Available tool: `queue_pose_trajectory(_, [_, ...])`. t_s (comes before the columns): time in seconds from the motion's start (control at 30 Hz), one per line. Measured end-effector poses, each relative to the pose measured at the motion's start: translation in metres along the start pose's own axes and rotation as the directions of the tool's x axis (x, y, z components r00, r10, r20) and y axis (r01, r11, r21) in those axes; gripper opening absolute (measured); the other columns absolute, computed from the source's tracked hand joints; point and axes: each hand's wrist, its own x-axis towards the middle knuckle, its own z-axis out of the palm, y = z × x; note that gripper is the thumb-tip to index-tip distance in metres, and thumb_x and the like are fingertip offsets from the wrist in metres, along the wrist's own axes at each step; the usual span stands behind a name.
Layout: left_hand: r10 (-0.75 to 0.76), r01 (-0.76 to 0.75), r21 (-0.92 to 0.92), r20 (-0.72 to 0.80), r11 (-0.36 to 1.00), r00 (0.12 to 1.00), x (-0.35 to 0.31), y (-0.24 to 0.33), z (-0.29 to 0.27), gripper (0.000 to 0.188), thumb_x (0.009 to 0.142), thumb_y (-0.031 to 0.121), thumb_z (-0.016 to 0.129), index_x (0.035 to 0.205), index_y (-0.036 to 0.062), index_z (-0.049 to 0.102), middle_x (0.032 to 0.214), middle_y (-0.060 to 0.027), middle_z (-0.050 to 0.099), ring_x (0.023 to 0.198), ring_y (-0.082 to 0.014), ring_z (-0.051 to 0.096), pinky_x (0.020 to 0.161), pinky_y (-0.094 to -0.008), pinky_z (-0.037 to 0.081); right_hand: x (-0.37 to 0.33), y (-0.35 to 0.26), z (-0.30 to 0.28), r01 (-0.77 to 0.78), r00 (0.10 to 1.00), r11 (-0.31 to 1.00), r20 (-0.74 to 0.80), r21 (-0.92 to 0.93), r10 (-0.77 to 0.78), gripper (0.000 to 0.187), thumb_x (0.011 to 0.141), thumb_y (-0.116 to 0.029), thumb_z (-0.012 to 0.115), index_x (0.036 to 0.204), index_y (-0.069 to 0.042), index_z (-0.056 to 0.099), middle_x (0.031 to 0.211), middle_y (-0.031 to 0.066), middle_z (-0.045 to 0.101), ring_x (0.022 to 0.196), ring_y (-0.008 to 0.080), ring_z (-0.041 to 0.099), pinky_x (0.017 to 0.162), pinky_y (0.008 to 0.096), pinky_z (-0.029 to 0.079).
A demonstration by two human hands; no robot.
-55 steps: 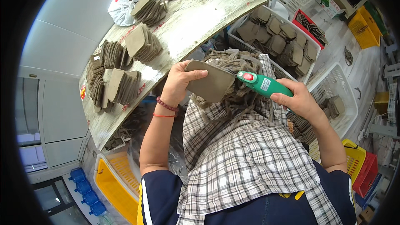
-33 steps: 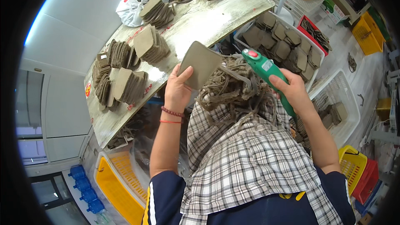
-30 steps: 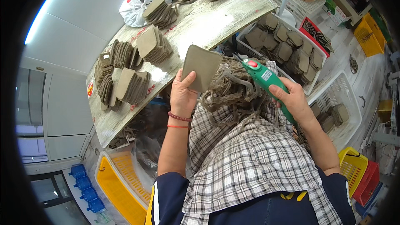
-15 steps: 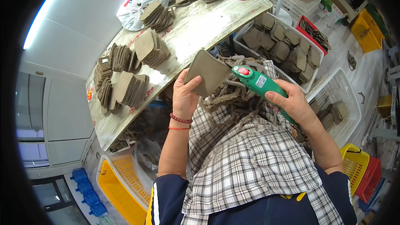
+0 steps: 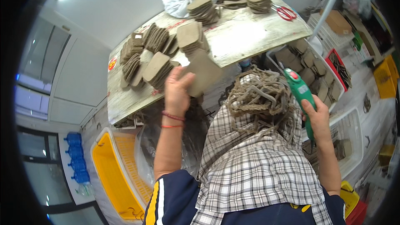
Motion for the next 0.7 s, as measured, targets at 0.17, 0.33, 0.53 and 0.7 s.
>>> queue_pose_trajectory(0.17, [0.277,-0.200,0.235,-0.371,0.951,0.886,0.040,0.075,-0.123,0.036,0.083,-0.005,0.066,0.116,0.0007,0.053,0.104,-0.0127,0.064,0.086,-0.0191,0.064,0.075,-0.0304,0.057,0.026,0.007,-0.007,0.008,1.000,0.999,0.004,-0.035,-0.008,0.034,0.090,-0.032,0.064,0.105,-0.001,0.062,0.076,-0.0008,0.057,0.063,0.0058,0.051,0.053,0.0219,0.042])
queue_pose_trajectory(0.33, [0.425,0.008,0.880,-0.237,0.475,0.873,0.081,0.059,-0.153,0.042,0.073,0.013,0.077,0.110,0.0017,0.060,0.107,-0.0129,0.065,0.095,-0.0230,0.063,0.083,-0.0362,0.050,0.084,-0.001,0.002,0.079,0.997,0.955,0.028,-0.287,-0.074,0.039,0.087,-0.034,0.068,0.107,-0.001,0.063,0.075,0.0002,0.057,0.061,0.0062,0.051,0.055,0.0251,0.043])
queue_pose_trajectory(0.53, [0.662,0.089,0.990,0.005,-0.107,0.750,0.058,0.056,-0.129,0.036,0.080,0.022,0.069,0.112,0.0088,0.062,0.127,-0.0117,0.054,0.122,-0.0291,0.046,0.103,-0.0446,0.034,0.172,-0.011,0.033,0.157,0.987,0.736,0.070,-0.658,-0.148,0.058,0.081,-0.053,0.063,0.122,-0.012,0.058,0.098,0.0134,0.067,0.092,0.0292,0.064,0.078,0.0399,0.048])
queue_pose_trajectory(0.7, [0.784,-0.120,0.985,0.174,-0.128,0.595,0.027,0.043,-0.065,0.027,0.084,0.001,0.063,0.110,0.0054,0.063,0.133,-0.0140,0.049,0.122,-0.0320,0.046,0.103,-0.0431,0.034,0.261,0.003,0.074,0.389,0.912,0.507,0.245,-0.769,-0.328,0.054,0.083,-0.041,0.060,0.124,-0.006,0.049,0.104,0.0171,0.064,0.098,0.0339,0.062,0.085,0.0449,0.048])
